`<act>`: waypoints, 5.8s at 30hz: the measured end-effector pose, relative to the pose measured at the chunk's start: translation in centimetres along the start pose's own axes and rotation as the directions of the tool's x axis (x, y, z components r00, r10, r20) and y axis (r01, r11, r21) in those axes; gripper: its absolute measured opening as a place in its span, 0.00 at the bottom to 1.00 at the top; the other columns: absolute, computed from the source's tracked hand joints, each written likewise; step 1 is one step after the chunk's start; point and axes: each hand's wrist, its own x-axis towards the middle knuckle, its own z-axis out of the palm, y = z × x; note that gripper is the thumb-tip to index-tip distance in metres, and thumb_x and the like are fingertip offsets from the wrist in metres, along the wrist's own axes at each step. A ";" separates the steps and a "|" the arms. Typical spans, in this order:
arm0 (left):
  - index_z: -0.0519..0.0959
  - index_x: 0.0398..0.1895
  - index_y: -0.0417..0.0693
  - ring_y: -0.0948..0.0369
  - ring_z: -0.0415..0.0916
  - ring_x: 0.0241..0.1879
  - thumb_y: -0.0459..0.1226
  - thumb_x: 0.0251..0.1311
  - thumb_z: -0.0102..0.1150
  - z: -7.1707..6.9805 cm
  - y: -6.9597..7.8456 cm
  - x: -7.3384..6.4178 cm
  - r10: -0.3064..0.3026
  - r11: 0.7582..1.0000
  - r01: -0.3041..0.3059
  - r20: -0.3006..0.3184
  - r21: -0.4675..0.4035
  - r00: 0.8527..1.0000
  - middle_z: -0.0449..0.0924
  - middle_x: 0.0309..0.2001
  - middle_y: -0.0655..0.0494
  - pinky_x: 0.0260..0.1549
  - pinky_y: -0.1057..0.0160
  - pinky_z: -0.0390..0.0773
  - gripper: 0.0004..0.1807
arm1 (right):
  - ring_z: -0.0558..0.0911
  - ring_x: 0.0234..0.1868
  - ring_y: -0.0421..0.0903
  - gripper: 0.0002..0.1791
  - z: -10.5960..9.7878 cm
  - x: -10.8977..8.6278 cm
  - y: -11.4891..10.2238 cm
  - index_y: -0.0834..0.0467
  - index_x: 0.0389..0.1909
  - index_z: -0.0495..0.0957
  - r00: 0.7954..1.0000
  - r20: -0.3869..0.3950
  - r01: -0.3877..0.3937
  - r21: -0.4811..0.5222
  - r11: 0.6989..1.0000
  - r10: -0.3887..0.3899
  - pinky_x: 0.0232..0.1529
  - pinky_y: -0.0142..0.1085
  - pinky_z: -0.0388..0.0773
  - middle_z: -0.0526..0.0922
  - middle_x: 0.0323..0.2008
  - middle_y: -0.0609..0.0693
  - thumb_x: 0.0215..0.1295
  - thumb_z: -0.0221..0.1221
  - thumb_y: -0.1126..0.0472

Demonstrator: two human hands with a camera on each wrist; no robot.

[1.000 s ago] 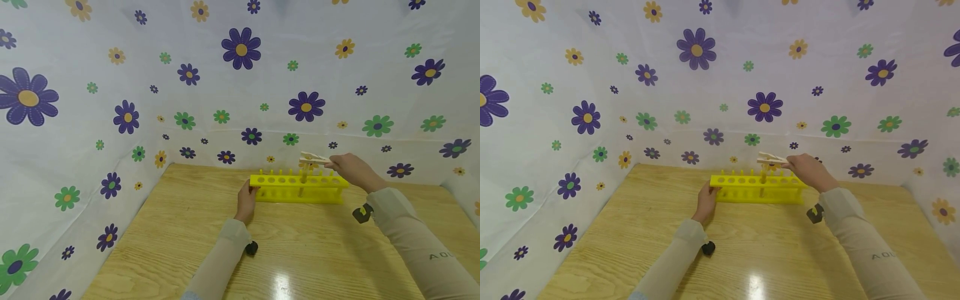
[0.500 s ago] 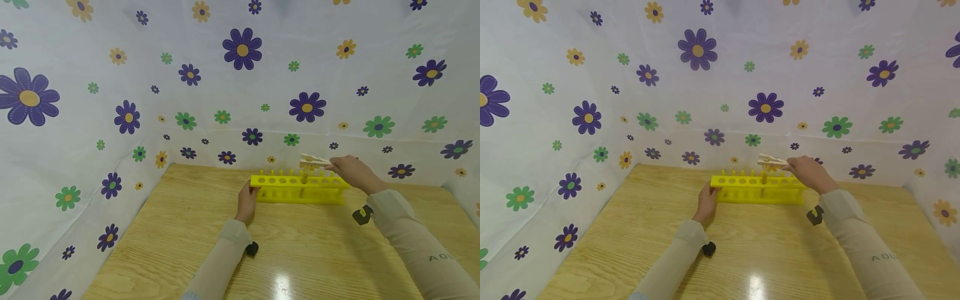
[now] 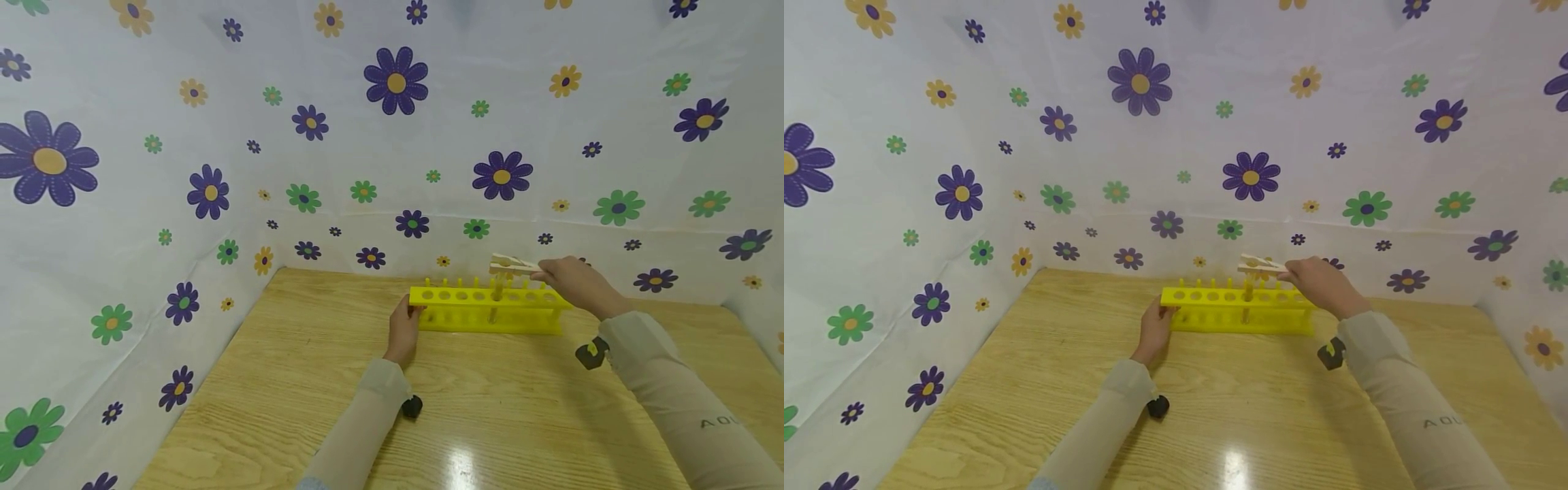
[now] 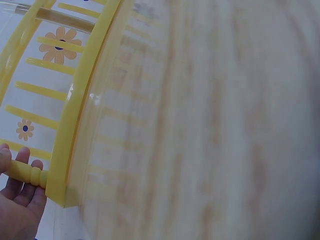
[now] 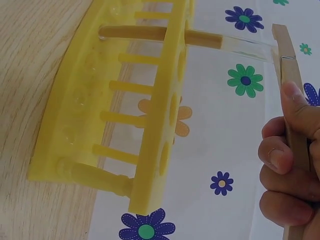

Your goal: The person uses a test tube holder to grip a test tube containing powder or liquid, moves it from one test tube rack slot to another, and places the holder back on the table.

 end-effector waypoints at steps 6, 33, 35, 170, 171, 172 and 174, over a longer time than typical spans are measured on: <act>0.74 0.49 0.44 0.55 0.74 0.44 0.34 0.70 0.44 0.0 -0.2 0.0 0.013 1.000 -0.013 0.000 0.009 1.000 0.79 0.45 0.48 0.46 0.58 0.76 0.10 | 0.64 0.20 0.41 0.17 0.2 -0.1 0.1 0.60 0.23 0.69 1.000 0.005 0.000 0.004 1.000 0.000 0.31 0.37 0.66 0.64 0.17 0.47 0.72 0.47 0.57; 0.73 0.51 0.44 0.54 0.74 0.46 0.35 0.70 0.45 -0.2 0.2 -0.2 0.008 1.000 -0.008 0.005 0.012 1.000 0.78 0.48 0.48 0.49 0.57 0.76 0.11 | 0.60 0.19 0.40 0.17 0.7 0.0 0.2 0.57 0.20 0.64 1.000 0.016 -0.010 0.015 1.000 0.010 0.29 0.36 0.64 0.57 0.16 0.45 0.72 0.48 0.59; 0.73 0.51 0.44 0.55 0.74 0.46 0.35 0.70 0.45 -0.2 0.2 -0.2 0.004 1.000 -0.004 0.005 0.013 1.000 0.78 0.48 0.48 0.49 0.58 0.76 0.11 | 0.60 0.19 0.41 0.17 0.7 0.0 0.2 0.57 0.20 0.65 1.000 0.020 -0.013 0.015 1.000 0.013 0.29 0.36 0.64 0.58 0.16 0.45 0.71 0.48 0.59; 0.73 0.49 0.46 0.58 0.74 0.43 0.35 0.70 0.43 0.0 0.0 -0.3 0.019 0.999 -0.019 0.005 0.031 1.000 0.78 0.45 0.49 0.44 0.61 0.76 0.10 | 0.60 0.20 0.40 0.16 4.8 -0.2 1.4 0.60 0.22 0.68 0.997 0.080 -0.009 0.047 0.999 0.006 0.29 0.34 0.64 0.58 0.16 0.45 0.69 0.51 0.58; 0.73 0.48 0.45 0.57 0.74 0.43 0.35 0.70 0.43 0.0 0.0 -0.3 0.022 0.999 -0.022 0.004 0.030 1.000 0.78 0.45 0.49 0.44 0.61 0.76 0.10 | 0.60 0.20 0.40 0.16 4.7 -0.2 1.3 0.60 0.22 0.69 0.997 0.079 -0.007 0.045 0.999 0.003 0.29 0.34 0.64 0.58 0.16 0.45 0.69 0.51 0.58; 0.73 0.48 0.46 0.57 0.74 0.43 0.35 0.70 0.43 0.0 0.0 -0.3 0.021 0.999 -0.021 0.004 0.029 1.000 0.78 0.45 0.49 0.44 0.61 0.75 0.10 | 0.60 0.20 0.40 0.16 4.7 -0.2 1.2 0.60 0.22 0.69 0.997 0.079 -0.005 0.045 0.999 0.002 0.29 0.34 0.64 0.58 0.16 0.45 0.69 0.51 0.58; 0.73 0.48 0.45 0.57 0.74 0.43 0.35 0.70 0.43 0.0 0.0 -0.3 0.027 0.999 -0.027 0.001 0.029 1.000 0.78 0.45 0.49 0.44 0.61 0.76 0.10 | 0.60 0.20 0.40 0.16 4.6 -0.2 1.1 0.60 0.22 0.71 0.997 0.081 -0.004 0.043 0.999 0.000 0.29 0.33 0.64 0.59 0.16 0.45 0.69 0.51 0.57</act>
